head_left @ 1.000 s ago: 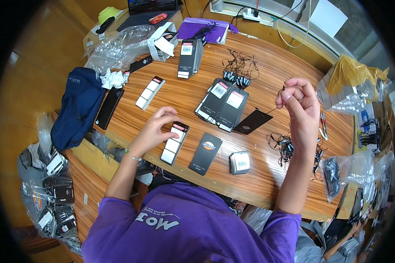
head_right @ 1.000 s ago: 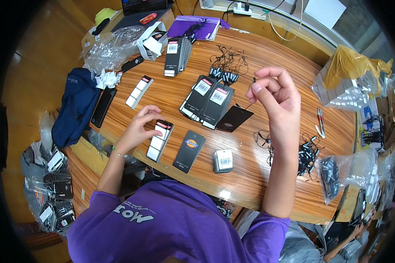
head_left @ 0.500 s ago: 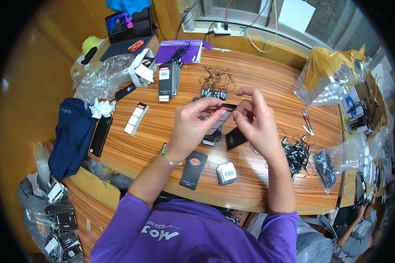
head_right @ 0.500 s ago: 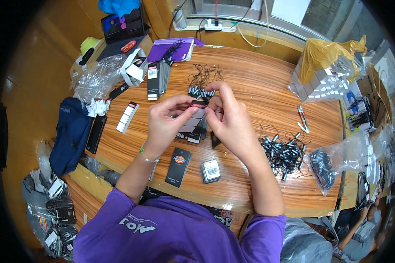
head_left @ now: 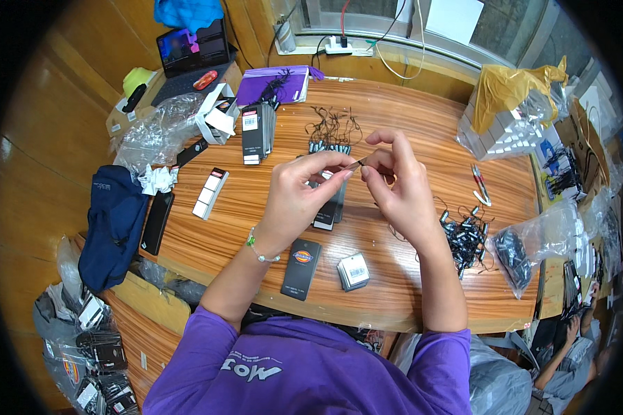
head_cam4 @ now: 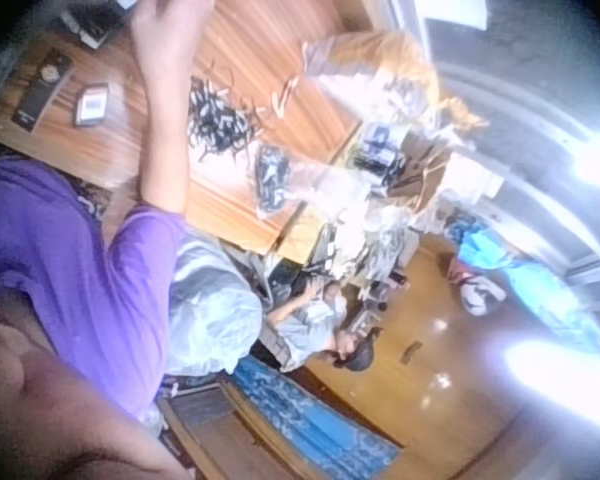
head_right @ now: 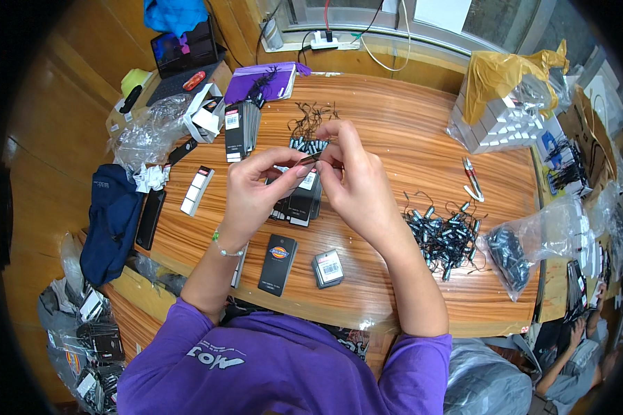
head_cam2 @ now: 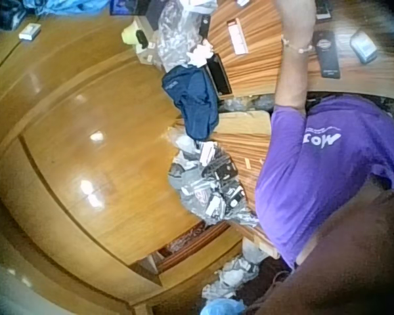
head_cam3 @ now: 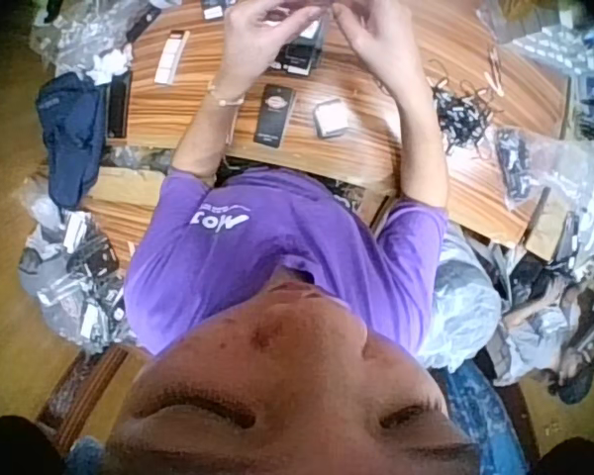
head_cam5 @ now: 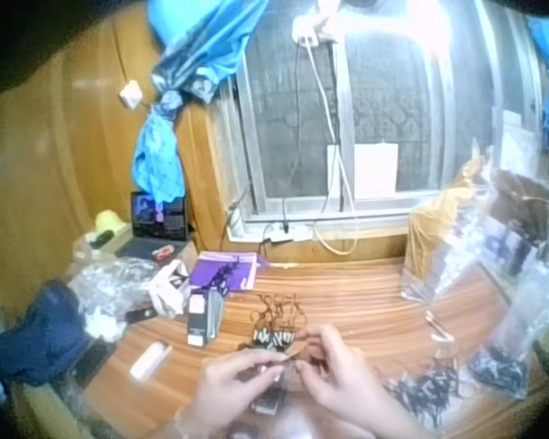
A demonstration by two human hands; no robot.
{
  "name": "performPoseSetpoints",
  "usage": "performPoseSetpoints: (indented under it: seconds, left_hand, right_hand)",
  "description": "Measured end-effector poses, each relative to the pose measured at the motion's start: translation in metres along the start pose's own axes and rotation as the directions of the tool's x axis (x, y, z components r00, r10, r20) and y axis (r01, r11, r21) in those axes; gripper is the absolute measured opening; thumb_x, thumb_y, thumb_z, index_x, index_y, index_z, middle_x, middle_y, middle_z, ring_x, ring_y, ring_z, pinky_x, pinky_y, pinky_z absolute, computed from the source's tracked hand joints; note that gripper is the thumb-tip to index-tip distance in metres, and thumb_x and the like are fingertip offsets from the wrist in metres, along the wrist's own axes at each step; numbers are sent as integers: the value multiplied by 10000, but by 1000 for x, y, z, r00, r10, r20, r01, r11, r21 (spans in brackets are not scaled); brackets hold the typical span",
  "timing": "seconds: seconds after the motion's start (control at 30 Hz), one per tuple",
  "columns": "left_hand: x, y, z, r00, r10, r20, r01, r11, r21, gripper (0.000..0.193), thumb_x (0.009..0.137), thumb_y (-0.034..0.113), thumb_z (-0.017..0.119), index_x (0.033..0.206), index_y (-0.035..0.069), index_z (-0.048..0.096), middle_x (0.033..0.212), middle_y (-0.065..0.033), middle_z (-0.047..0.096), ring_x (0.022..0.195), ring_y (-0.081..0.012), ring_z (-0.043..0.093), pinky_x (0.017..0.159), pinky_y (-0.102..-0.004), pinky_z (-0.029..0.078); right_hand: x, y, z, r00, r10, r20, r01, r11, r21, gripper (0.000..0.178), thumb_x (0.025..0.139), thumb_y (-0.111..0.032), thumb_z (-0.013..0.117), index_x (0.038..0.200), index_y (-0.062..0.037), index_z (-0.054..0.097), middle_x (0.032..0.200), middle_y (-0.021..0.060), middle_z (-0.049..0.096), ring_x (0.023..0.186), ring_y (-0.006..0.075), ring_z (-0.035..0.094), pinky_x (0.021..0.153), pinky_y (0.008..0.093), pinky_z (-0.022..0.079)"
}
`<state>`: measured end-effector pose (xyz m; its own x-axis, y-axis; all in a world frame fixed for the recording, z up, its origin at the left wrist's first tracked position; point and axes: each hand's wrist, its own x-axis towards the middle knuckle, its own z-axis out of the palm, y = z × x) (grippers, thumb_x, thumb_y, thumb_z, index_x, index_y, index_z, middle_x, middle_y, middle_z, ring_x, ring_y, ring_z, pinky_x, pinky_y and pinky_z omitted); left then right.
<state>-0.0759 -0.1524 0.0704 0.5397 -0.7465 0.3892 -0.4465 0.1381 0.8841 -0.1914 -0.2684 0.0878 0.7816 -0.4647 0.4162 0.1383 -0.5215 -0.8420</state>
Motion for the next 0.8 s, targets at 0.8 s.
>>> performPoseSetpoints:
  seconds: [0.8]
  left_hand:
    - [4,-11,4,840,539,62,-507,738,445,169,656,-31,677,799,53,645,831,-52,631,757,-212,601,668,-302,475]
  right_hand:
    - [13,28,-19,941,184,-285,40,773,633,93,914,-157,481,911,-67,507,863,41,564,746,97,508,691,223,408]
